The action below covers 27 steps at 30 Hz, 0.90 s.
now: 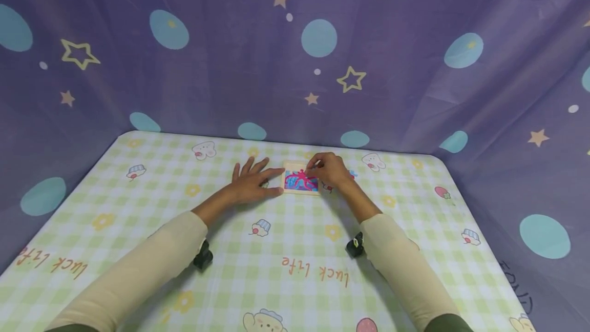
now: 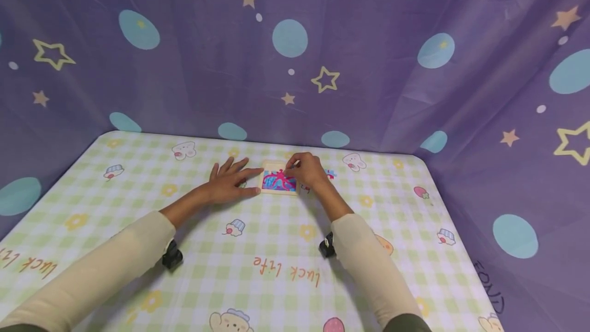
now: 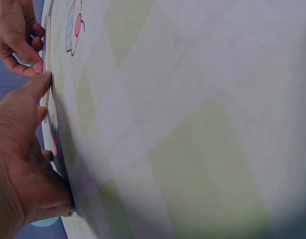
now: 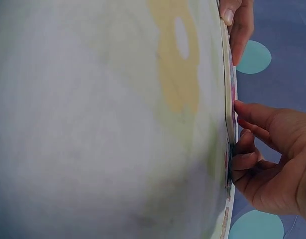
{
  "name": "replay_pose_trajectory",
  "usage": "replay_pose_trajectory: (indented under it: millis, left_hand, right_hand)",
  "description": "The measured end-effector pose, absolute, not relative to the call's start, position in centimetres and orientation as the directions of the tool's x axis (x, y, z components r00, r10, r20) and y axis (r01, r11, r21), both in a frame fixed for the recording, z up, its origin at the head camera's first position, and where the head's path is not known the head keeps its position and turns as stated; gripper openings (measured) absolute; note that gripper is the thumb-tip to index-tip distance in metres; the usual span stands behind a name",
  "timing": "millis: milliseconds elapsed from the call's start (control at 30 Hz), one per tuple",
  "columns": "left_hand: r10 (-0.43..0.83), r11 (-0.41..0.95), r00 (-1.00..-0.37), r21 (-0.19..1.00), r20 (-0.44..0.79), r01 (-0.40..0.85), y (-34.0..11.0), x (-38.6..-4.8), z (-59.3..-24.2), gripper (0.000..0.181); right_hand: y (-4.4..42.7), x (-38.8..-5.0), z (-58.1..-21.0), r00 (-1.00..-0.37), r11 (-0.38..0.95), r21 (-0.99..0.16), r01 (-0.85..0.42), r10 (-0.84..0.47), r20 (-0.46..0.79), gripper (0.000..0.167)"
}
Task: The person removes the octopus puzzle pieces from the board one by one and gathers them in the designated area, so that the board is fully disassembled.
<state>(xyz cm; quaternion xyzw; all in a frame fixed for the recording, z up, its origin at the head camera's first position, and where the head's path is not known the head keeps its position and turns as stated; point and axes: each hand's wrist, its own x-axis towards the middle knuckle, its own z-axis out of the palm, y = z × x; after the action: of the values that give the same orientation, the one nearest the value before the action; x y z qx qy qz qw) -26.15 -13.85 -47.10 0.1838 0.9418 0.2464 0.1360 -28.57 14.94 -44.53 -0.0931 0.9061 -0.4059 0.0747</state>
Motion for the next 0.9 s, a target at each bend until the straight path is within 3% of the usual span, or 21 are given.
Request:
replay_pose_trajectory:
  millis: [333, 633, 900]
  left_hand:
    - [0.416, 0.808, -0.894, 0.518, -0.164, 0.281, -14.0, -26.2, -47.2, 0.076]
    - [0.413, 0.808, -0.898, 0.517, -0.153, 0.284, -13.9, -26.2, -47.1, 0.073]
    - [0.412, 0.807, -0.899, 0.517, -0.150, 0.284, -13.9, -26.0, -47.1, 0.073]
  right_hand:
    - [15.7, -29.3, -44.8, -0.944, 0.643, -0.747, -0.169, -0.324, -0.065, 0.014]
    - [16.3, -28.5, -42.9, -0.926, 0.747, -0.638, -0.190, -0.353, -0.137, 0.028]
    - [16.4, -28.5, -42.9, -0.914, 0.723, -0.663, -0.195, -0.379, -0.144, 0.029]
